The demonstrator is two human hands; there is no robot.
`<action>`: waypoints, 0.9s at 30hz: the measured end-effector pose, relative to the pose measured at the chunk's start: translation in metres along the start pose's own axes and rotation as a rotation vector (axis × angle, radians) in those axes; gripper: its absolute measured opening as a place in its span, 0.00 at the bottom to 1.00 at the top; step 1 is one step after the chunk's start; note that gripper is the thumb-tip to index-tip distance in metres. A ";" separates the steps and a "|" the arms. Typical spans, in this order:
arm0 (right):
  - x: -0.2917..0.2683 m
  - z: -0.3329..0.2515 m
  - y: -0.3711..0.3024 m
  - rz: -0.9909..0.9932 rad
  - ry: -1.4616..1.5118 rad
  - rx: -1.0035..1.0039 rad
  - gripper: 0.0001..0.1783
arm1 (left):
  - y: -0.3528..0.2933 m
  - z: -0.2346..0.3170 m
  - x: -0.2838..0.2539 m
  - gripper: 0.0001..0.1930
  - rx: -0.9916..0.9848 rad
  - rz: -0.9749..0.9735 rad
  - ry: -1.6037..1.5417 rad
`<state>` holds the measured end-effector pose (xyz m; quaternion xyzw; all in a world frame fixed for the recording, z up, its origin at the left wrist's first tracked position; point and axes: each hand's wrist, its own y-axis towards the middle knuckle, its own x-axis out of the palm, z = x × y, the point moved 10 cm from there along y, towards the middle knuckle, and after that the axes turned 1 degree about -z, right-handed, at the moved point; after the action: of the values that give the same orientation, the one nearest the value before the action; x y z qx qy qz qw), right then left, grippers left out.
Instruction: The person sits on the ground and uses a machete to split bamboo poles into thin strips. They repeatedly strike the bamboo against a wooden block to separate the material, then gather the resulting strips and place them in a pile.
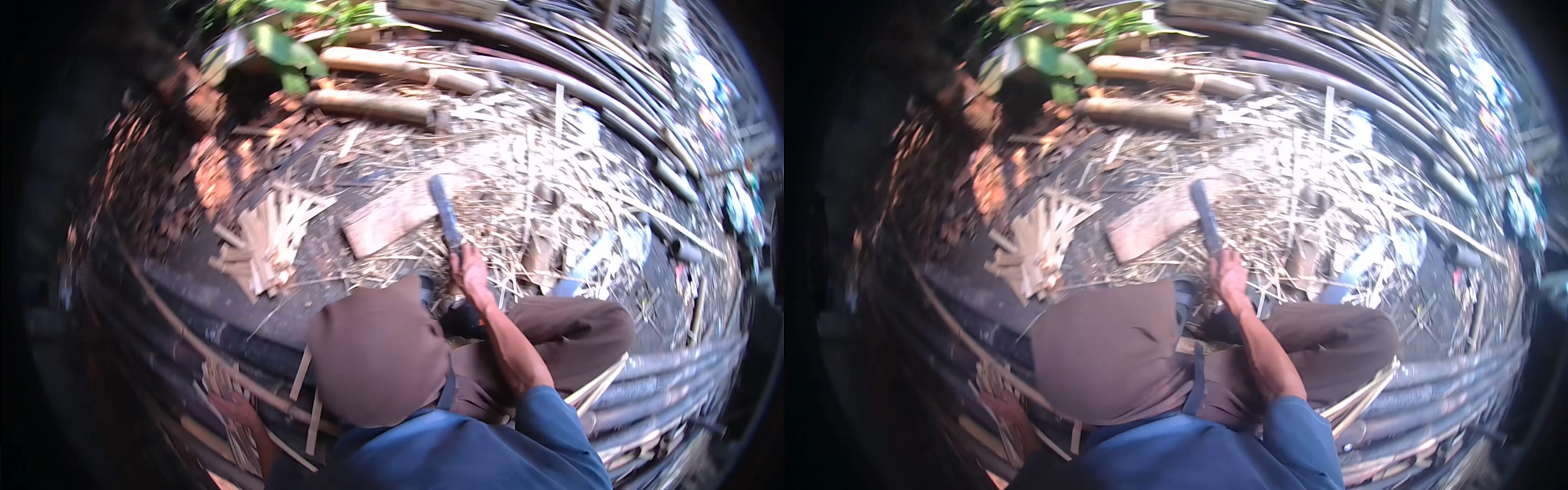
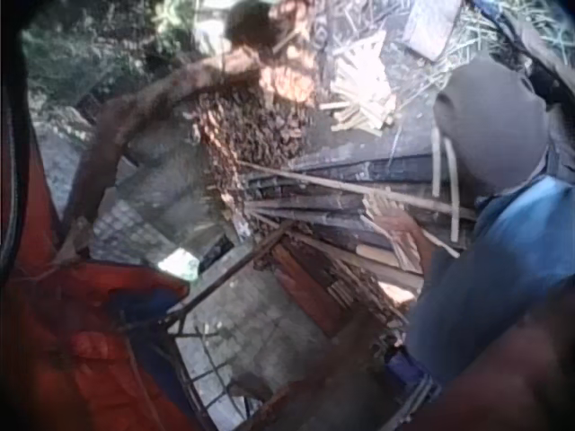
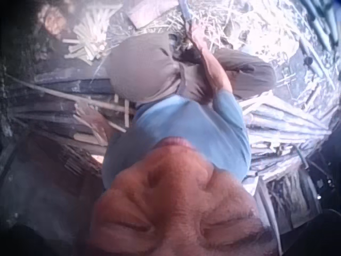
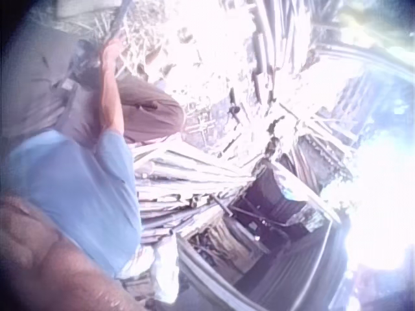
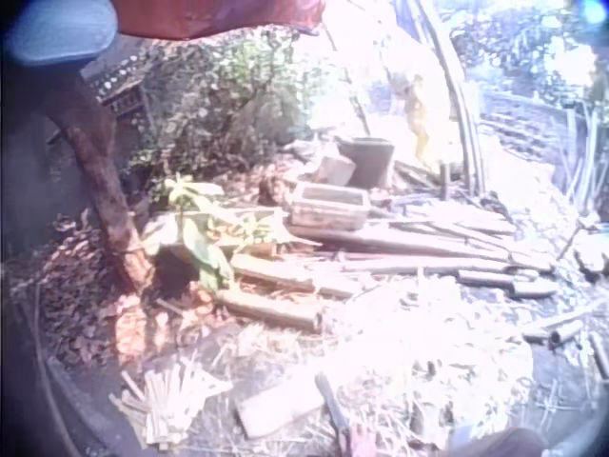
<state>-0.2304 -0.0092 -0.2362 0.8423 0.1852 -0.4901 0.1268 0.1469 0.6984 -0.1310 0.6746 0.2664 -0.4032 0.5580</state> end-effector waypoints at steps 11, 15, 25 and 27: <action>-0.040 -0.072 0.017 0.110 0.336 -0.098 0.09 | 0.088 0.422 0.084 0.23 0.712 -0.344 -0.675; -0.110 -0.174 0.039 0.144 0.769 -0.329 0.10 | 0.030 0.616 0.080 0.21 1.127 -0.709 -0.895; -0.185 -0.341 0.002 -0.459 0.863 -1.154 0.19 | -0.050 0.879 -0.115 0.10 1.772 -0.697 -1.114; -0.147 -0.324 0.006 -0.360 0.803 -1.236 0.16 | -0.065 0.892 -0.131 0.09 1.742 -0.739 -1.177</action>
<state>-0.0417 0.0857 0.0507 0.6885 0.5927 0.0343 0.4166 -0.1958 -0.1375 -0.1021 0.4186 -0.2292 -0.8505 -0.2210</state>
